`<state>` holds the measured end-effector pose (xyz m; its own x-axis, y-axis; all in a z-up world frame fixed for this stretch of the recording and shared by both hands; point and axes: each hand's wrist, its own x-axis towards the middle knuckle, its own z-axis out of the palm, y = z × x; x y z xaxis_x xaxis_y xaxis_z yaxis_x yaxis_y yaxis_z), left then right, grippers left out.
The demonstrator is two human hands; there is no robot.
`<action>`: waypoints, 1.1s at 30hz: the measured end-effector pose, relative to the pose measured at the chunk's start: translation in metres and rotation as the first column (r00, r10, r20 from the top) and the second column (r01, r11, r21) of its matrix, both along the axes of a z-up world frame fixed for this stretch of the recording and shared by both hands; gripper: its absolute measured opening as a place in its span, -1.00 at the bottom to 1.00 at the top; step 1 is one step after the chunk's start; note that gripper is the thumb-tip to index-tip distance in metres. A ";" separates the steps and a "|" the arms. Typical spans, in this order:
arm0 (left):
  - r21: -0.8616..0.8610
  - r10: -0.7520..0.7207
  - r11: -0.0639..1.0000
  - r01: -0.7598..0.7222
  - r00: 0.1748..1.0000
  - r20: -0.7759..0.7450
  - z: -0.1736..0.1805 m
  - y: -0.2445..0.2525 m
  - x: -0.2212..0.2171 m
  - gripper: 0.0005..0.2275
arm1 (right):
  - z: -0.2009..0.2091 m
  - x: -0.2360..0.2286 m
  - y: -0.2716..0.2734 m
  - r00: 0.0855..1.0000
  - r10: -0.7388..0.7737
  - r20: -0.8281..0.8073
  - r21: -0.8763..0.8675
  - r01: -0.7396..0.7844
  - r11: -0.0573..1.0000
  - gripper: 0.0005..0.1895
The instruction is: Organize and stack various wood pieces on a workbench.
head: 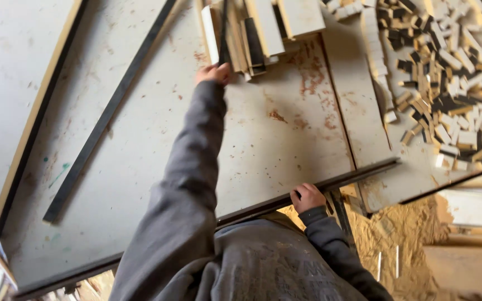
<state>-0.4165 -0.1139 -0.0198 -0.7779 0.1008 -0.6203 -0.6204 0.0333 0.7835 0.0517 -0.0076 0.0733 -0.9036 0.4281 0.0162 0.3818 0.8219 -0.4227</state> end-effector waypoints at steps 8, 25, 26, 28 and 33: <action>0.457 -0.035 0.874 0.165 0.960 -0.279 0.064 -0.104 0.228 -0.93 | 0.026 -0.008 0.051 0.958 -0.288 0.003 -0.724 0.201 0.660 -0.51; -0.669 -0.904 0.353 0.654 0.052 -0.425 0.082 0.032 0.369 -0.35 | 0.203 0.066 0.297 0.768 -0.287 -0.573 -0.348 0.088 0.933 -0.82; -0.667 -0.905 0.353 0.656 0.058 -0.422 0.075 0.029 0.374 -0.35 | 0.196 0.062 0.323 0.772 -0.285 -0.568 -0.351 0.086 0.932 -0.82; -0.664 -0.932 0.345 0.664 0.159 -0.325 0.061 0.020 0.382 -0.44 | 0.181 0.048 0.373 0.879 -0.213 -0.427 -0.183 0.147 0.972 -0.93; -0.633 -0.893 0.449 0.631 0.333 -0.302 0.046 -0.001 0.400 -0.51 | 0.116 -0.005 0.433 0.936 -0.005 -0.351 -0.205 -0.071 0.976 -0.96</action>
<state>-0.0167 -0.1149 0.0267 -0.6297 0.7280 -0.2711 0.3637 0.5847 0.7252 0.0466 0.4257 0.1896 -0.8711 0.4262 0.2440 0.1537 0.7084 -0.6889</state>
